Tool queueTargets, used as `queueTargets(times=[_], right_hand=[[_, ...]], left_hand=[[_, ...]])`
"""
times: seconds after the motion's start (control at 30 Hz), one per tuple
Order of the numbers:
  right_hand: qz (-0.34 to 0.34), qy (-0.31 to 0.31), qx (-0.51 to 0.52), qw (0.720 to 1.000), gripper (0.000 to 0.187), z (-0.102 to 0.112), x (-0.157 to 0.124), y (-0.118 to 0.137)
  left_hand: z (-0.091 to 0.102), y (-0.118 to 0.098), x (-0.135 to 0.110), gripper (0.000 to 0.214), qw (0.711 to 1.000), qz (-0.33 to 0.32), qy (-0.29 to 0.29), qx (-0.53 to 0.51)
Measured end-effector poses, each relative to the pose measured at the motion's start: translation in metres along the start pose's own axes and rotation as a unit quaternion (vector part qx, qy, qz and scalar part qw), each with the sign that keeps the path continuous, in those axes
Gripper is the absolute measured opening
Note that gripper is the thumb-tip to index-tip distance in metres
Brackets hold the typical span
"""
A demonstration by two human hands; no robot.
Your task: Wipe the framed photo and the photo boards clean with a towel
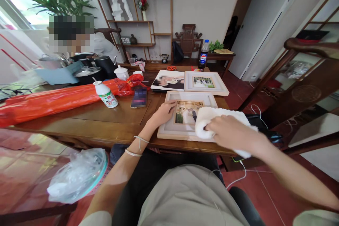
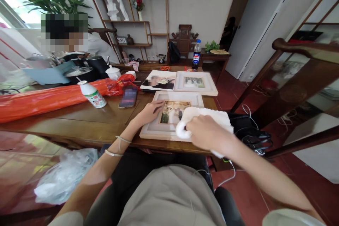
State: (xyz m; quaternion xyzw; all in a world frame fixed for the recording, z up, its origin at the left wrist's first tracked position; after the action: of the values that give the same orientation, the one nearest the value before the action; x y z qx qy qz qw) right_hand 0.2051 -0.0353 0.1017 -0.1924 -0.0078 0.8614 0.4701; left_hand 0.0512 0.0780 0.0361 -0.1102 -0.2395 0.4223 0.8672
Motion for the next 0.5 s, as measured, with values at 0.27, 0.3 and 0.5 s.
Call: queueTargets(times=[0.27,0.3,0.5], right_hand=[[-0.178,-0.319,-0.057,0.929,0.046,0.107,0.0,-0.064],[-0.137,-0.345,-0.062,0.927,0.048,0.109,0.013,-0.051],[0.108,-0.266,-0.104,0.952,0.053,0.065,0.122,0.015]], left_hand=[[-0.001,0.001,-0.001,0.035,1.0,0.014,0.001,-0.013],[-0.001,0.001,-0.001,0.035,1.0,0.012,0.001,-0.011],[0.002,-0.002,0.0,0.033,1.0,-0.009,-0.006,-0.004]])
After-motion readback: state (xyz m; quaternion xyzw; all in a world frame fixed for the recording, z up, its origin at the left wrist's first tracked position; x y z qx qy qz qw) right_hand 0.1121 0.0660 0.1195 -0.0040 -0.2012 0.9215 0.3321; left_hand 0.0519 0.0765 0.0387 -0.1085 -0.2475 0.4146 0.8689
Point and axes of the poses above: each hand's wrist, its own x-axis towards the middle knuckle, its own z-axis out of the back of the hand, y = z × x, the point moved 9 cm from there along x, towards the middle knuckle, and after that the axes turned 8 degrees about y, right-handed, at the moved point
